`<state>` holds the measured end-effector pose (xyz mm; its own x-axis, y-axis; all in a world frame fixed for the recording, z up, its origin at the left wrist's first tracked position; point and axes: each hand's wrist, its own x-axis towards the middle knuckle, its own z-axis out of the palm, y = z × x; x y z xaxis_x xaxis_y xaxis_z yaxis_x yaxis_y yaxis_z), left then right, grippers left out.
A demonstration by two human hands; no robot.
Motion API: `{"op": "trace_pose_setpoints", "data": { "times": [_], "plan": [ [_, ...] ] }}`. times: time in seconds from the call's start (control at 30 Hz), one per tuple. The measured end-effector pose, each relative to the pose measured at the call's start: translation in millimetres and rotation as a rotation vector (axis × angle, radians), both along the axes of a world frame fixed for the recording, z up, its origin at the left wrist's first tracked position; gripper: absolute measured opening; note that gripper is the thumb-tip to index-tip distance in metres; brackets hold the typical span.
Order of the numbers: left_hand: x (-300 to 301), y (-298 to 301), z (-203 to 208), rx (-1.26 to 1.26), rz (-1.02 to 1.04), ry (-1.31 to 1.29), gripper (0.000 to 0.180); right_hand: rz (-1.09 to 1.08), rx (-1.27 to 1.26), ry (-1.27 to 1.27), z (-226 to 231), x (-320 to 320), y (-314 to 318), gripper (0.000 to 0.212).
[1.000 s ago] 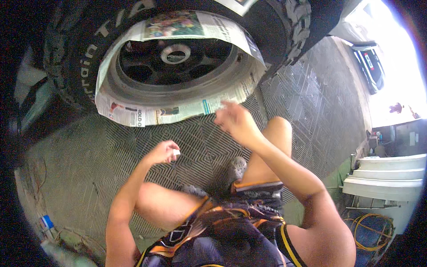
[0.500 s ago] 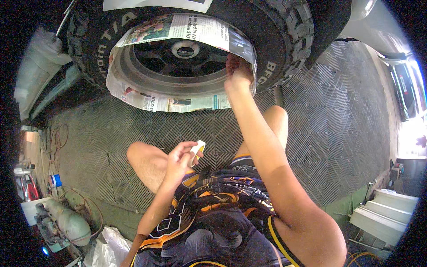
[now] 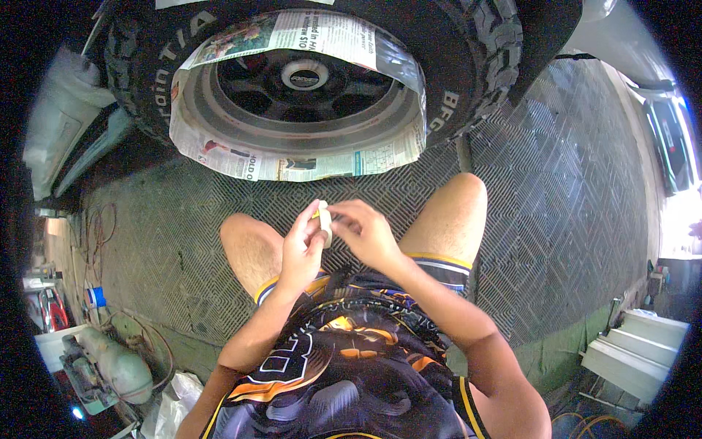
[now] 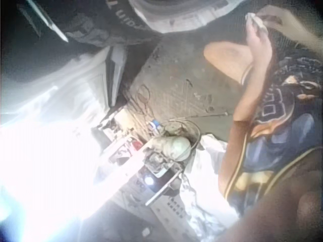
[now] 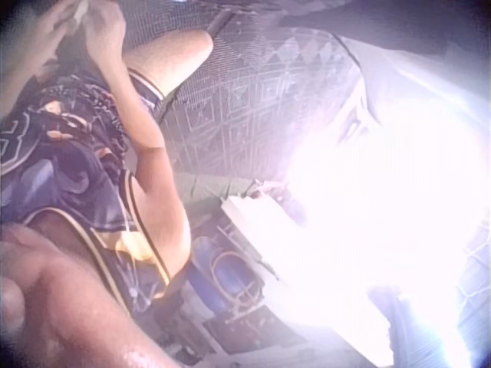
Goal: The person sits on the floor and uses masking tape to attach newspaper strips to a vehicle tire and wheel. They then walk to the rear of the truck and continue applying newspaper strips to the rear fender and door area, securing them with tape.
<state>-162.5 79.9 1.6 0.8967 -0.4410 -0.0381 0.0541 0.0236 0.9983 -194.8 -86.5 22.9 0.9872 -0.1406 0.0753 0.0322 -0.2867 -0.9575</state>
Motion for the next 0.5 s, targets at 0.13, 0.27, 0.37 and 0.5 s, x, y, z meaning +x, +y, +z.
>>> {"op": "trace_pose_setpoints", "data": {
  "times": [0.13, 0.27, 0.37, 0.5],
  "plan": [
    [-10, -1, 0, 0.355, -0.086, -0.212, 0.064, -0.099, -0.235, -0.073, -14, -27, 3, 0.023],
    [-16, -8, 9, 0.451, -0.136, -0.364, 0.065, -0.127, -0.357, -0.07, -7, -31, -2, 0.017],
    [-11, -13, 14, 0.441, -0.168, -0.381, 0.065, -0.174, -0.34, -0.075, -7, -31, -3, 0.014],
    [2, -18, 12, 0.351, -0.116, -0.376, 0.063, -0.167, -0.391, -0.132, -1, -19, -5, 0.014]
  ]
}}
